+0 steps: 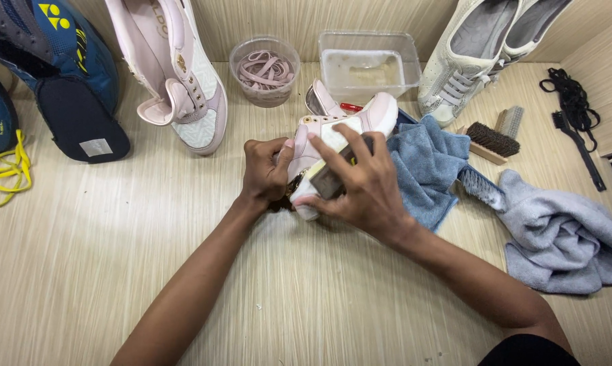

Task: The person scrubs the sole and upper of a pink sneaker with a brush, then wipes it with a cloth. They repeat the process on the heel area, dipping the brush into a container of liquid between scrubbing sessions.

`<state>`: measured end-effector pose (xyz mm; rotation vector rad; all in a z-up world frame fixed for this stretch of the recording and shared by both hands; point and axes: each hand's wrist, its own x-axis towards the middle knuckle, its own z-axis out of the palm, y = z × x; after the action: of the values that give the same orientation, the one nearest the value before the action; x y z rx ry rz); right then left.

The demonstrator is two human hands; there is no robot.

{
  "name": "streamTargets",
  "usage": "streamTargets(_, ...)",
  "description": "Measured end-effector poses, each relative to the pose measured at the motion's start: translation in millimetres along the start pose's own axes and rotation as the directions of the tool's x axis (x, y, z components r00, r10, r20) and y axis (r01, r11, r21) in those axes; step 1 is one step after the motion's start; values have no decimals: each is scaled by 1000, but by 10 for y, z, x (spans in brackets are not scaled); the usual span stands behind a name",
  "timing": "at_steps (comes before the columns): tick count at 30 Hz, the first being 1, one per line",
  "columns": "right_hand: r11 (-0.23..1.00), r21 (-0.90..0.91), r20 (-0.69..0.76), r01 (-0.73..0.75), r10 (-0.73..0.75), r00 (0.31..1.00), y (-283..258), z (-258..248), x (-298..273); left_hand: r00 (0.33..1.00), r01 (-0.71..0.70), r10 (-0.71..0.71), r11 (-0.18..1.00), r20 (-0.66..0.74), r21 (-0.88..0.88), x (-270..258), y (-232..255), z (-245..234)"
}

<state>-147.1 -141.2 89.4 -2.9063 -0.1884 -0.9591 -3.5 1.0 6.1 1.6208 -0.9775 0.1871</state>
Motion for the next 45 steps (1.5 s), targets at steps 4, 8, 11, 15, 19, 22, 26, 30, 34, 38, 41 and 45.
streamTargets(4, 965, 262, 186, -32, -18, 982, -26, 31, 23, 1000, 29, -29, 999, 4, -33, -10, -56, 4)
streamTargets(8, 957, 242, 60, -158, 148, 987, 199, -14, 104, 996, 80, -80, 997, -36, -12, -22, -35, -36)
streamTargets(11, 958, 263, 36, -116, 110, 993, 117, 81, 41, 992, 108, -110, 994, -66, -34, 96, -76, -106)
streamTargets(15, 979, 194, 62, 56, -70, 996, -174, 123, -97, 980, 172, -175, 984, -94, -38, 121, -46, -147)
streamTargets(19, 992, 127, 75, -13, 4, 997, 67, 152, 43, 979, 181, -183, 983, -91, -29, 119, -125, -119)
streamTargets(22, 989, 44, -30, -144, 145, 989, 18, 158, 128, 974, 204, -206, 979, -95, -29, 111, -76, -110)
streamTargets(26, 970, 242, 24, -25, 20, 1000, -138, 354, -39, 977, 189, -191, 982, -93, -23, 158, -27, -98)
streamTargets(30, 995, 30, -78, -97, 99, 992, 474, 305, 179, 979, 185, -184, 983, -84, 2, 111, -29, -99)
streamTargets(34, 998, 36, 13, -55, 54, 998, -86, 276, 17, 982, 179, -181, 983, -61, -34, 108, -48, -115)
streamTargets(38, 996, 88, 39, -13, 9, 999, 347, 370, 18, 985, 163, -163, 987, -61, -8, 124, -79, -109)
streamTargets(41, 993, -15, -32, -114, 113, 993, 517, 346, 84, 987, 154, -155, 988, -53, -4, 53, -114, -67)
streamTargets(45, 982, 181, -20, 59, -56, 998, -158, 339, -62, 987, 160, -160, 987, -24, -20, 99, -77, -92)
